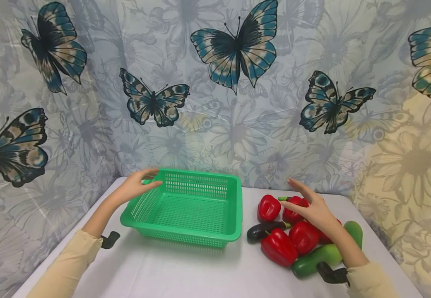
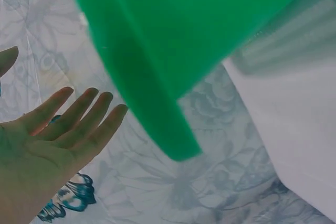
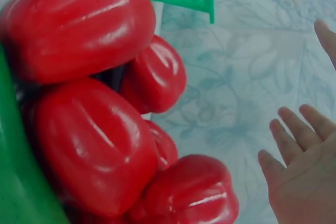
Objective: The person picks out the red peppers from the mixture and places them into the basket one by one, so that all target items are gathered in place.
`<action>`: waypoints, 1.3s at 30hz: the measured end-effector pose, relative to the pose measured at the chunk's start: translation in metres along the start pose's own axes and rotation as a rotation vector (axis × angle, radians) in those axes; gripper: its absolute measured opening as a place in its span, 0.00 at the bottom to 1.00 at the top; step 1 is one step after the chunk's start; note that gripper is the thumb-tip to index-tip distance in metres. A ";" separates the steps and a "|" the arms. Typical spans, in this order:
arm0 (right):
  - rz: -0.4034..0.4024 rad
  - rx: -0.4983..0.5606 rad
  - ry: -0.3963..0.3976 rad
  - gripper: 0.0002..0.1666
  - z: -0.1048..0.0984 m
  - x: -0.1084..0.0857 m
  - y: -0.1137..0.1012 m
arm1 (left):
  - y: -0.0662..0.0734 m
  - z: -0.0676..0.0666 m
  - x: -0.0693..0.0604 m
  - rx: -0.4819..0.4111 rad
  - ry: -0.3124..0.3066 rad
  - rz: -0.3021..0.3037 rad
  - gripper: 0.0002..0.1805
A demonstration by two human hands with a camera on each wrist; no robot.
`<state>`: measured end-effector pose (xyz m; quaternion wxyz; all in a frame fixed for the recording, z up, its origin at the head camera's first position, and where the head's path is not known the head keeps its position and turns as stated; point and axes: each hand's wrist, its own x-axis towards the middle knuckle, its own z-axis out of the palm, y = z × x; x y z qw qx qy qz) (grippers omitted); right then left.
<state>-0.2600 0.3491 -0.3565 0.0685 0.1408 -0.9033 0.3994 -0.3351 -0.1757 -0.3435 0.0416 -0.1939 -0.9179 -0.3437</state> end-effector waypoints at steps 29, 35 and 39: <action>0.166 0.047 0.132 0.47 -0.022 -0.016 0.039 | -0.043 -0.018 -0.021 -0.215 -0.014 -0.149 0.33; 0.181 0.065 0.129 0.47 -0.023 -0.021 0.053 | -0.050 -0.020 -0.023 -0.263 -0.007 -0.149 0.30; 0.180 0.039 0.132 0.46 -0.024 -0.025 0.061 | -0.056 -0.022 -0.025 -0.295 -0.007 -0.159 0.29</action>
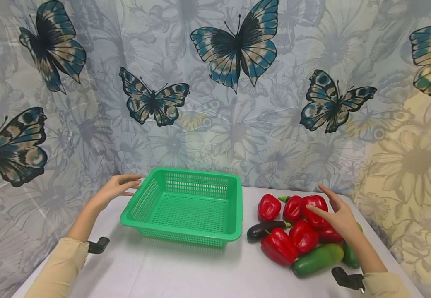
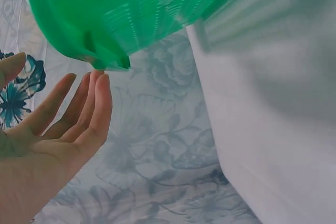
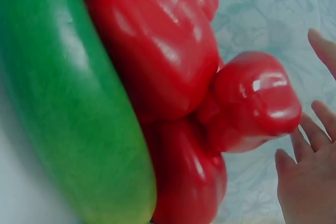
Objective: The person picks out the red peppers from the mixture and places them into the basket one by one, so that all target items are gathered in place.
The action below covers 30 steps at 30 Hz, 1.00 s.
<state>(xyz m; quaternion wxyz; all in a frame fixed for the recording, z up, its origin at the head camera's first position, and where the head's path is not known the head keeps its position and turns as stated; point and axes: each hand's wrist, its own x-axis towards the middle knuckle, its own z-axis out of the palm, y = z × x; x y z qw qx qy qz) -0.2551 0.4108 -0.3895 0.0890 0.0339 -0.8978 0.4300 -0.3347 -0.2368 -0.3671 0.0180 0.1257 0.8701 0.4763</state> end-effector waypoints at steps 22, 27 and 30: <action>0.051 -0.078 -0.109 0.54 0.002 0.003 0.020 | -0.030 -0.001 -0.002 -0.105 -0.003 -0.166 0.28; 0.062 -0.092 -0.116 0.57 0.004 0.004 0.020 | -0.038 0.003 -0.004 -0.115 0.008 -0.195 0.28; 0.069 -0.110 -0.112 0.59 0.004 0.003 0.020 | -0.041 0.005 -0.005 -0.130 0.014 -0.207 0.28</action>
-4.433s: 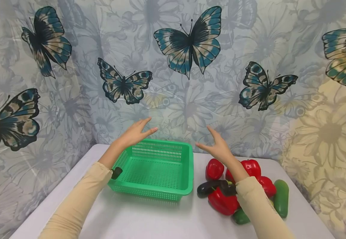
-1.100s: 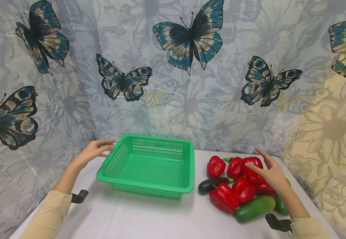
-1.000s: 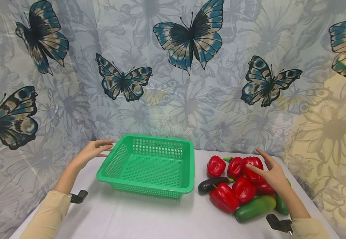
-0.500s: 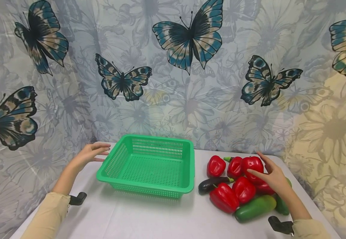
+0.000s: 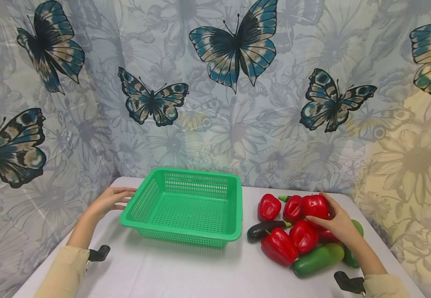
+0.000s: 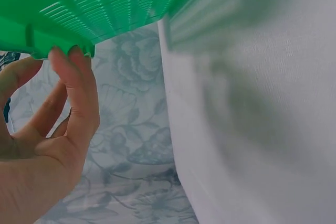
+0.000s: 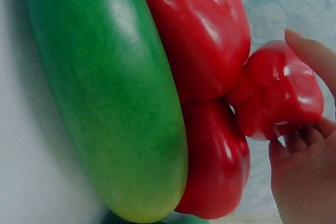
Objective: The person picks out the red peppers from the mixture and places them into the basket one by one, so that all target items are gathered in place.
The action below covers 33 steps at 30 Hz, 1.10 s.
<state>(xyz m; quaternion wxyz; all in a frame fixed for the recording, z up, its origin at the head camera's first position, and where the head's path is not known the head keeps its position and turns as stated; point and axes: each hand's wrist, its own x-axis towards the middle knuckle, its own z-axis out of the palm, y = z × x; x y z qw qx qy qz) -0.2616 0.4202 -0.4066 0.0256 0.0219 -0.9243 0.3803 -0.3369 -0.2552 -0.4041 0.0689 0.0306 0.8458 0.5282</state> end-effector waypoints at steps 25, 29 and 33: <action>0.010 0.035 0.001 0.61 0.000 -0.004 -0.002 | -0.002 0.000 -0.011 -0.101 0.036 -0.044 0.27; 0.014 0.033 0.008 0.61 0.000 -0.004 -0.003 | -0.001 0.000 -0.012 -0.096 0.027 -0.022 0.27; 0.017 0.016 0.014 0.61 0.002 -0.004 -0.004 | -0.003 0.001 -0.015 -0.099 0.032 -0.019 0.27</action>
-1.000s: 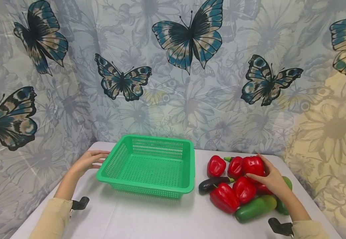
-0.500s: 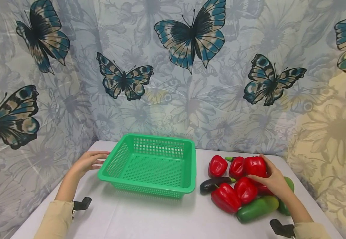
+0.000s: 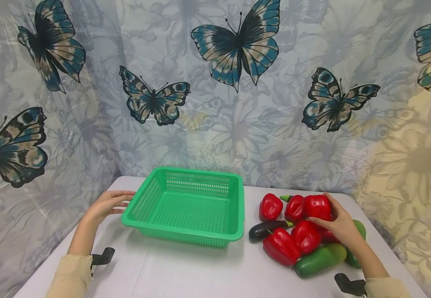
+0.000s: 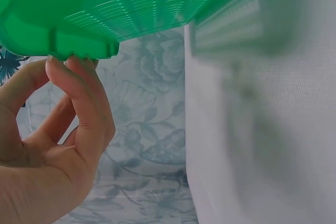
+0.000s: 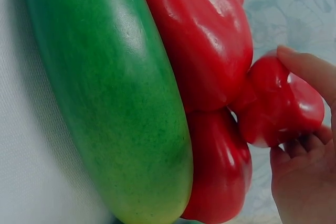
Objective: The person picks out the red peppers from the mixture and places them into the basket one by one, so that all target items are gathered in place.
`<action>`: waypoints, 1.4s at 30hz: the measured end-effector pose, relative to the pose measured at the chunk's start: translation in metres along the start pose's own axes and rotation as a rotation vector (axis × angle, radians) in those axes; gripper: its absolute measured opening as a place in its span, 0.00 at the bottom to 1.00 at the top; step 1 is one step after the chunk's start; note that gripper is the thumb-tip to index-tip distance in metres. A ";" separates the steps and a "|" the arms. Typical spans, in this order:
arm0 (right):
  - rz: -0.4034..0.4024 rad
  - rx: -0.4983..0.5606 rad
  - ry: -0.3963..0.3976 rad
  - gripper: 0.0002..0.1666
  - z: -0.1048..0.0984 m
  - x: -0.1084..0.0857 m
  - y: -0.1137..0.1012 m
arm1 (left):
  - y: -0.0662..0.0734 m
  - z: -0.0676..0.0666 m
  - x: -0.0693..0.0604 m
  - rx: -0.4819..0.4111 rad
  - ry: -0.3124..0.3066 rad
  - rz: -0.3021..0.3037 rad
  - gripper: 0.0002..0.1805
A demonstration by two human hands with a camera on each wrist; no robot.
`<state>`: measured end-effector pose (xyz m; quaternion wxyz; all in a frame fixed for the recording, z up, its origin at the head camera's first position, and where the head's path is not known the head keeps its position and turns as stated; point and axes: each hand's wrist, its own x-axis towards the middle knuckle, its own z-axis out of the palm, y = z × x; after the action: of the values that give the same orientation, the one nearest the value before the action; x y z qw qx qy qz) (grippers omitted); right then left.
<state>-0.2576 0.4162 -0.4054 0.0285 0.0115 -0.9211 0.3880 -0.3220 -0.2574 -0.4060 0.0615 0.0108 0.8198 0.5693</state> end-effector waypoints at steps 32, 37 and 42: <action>-0.026 0.016 0.058 0.61 0.001 0.003 -0.030 | -0.004 0.004 0.000 -0.005 0.044 -0.012 0.28; -0.038 0.026 0.066 0.61 0.005 0.006 -0.040 | -0.004 0.005 0.001 0.010 0.056 -0.027 0.27; -0.032 0.046 0.070 0.60 0.011 0.010 -0.046 | -0.003 0.005 0.001 0.014 0.064 -0.032 0.27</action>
<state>-0.2666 0.3760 -0.3800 0.0669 0.0133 -0.9101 0.4088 -0.3224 -0.2535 -0.4108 0.0445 -0.0201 0.8253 0.5626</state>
